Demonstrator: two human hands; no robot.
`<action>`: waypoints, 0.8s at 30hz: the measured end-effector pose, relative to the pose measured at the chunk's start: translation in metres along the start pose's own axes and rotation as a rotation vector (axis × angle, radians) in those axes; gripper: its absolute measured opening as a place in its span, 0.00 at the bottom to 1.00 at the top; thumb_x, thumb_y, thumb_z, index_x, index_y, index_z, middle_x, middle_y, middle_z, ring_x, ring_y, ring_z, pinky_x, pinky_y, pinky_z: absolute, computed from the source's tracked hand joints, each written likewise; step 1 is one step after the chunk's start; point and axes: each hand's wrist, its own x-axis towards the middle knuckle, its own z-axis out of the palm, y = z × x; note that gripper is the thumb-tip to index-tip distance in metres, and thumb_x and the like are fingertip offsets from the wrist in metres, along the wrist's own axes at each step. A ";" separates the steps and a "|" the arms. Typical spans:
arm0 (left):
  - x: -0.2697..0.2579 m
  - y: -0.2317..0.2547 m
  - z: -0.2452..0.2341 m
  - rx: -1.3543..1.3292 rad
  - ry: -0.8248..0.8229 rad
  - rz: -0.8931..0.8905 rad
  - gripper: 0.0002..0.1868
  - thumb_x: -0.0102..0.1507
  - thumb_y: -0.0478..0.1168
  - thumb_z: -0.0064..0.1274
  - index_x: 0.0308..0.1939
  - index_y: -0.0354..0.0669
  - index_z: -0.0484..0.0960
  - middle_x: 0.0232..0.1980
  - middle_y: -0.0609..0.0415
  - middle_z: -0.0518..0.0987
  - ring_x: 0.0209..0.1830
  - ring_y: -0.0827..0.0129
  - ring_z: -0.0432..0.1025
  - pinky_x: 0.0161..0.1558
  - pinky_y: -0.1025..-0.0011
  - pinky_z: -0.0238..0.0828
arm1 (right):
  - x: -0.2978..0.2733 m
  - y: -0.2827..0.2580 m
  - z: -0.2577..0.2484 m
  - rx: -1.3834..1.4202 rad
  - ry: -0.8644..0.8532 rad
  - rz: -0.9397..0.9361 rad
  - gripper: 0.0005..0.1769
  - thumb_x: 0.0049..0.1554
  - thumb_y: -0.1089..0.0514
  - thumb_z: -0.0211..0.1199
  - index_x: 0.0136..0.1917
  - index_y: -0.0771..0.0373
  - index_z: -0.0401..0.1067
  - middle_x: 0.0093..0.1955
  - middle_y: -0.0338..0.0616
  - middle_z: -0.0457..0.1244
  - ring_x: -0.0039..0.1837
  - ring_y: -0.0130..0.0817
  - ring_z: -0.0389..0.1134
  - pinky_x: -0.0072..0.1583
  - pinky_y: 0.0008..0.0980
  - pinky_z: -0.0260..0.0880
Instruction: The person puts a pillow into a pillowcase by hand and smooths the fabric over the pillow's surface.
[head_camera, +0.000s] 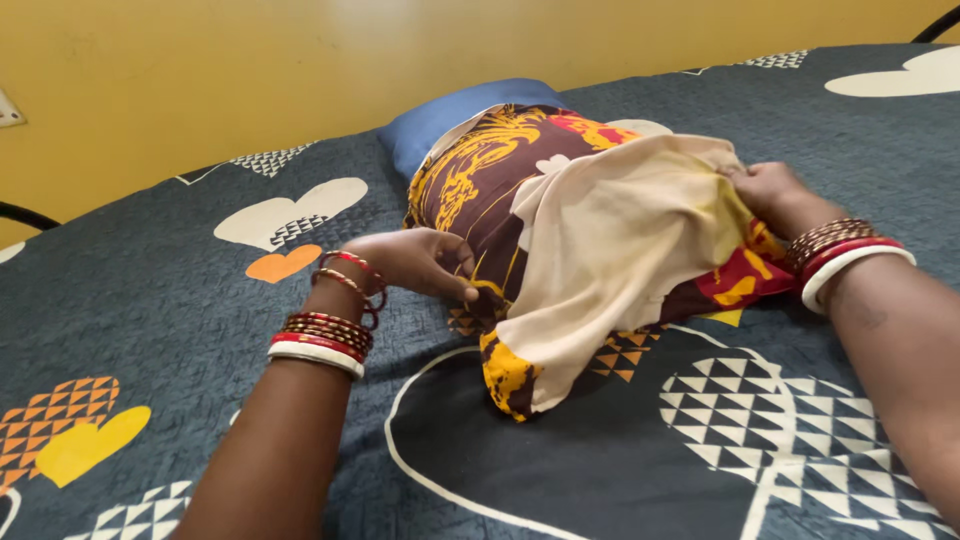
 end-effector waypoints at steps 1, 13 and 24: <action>-0.002 0.002 0.003 0.004 0.036 -0.009 0.23 0.52 0.53 0.70 0.45 0.46 0.83 0.39 0.62 0.82 0.40 0.79 0.72 0.43 0.75 0.70 | -0.004 0.001 0.001 -0.110 0.021 -0.033 0.34 0.67 0.37 0.57 0.67 0.70 0.75 0.62 0.61 0.70 0.59 0.49 0.73 0.62 0.48 0.72; -0.015 -0.003 0.048 -0.018 0.433 -0.196 0.14 0.49 0.52 0.66 0.31 0.50 0.89 0.32 0.56 0.85 0.34 0.69 0.79 0.39 0.68 0.73 | -0.138 -0.154 0.073 -0.297 0.267 -0.918 0.24 0.56 0.51 0.62 0.65 0.55 0.70 0.71 0.53 0.58 0.72 0.52 0.57 0.69 0.54 0.59; -0.004 -0.036 0.026 0.088 0.597 -0.311 0.11 0.51 0.48 0.63 0.31 0.48 0.88 0.36 0.53 0.87 0.36 0.66 0.80 0.42 0.67 0.76 | -0.189 -0.155 0.109 -0.410 0.054 -1.127 0.24 0.61 0.41 0.57 0.66 0.51 0.72 0.72 0.44 0.61 0.74 0.49 0.57 0.64 0.59 0.59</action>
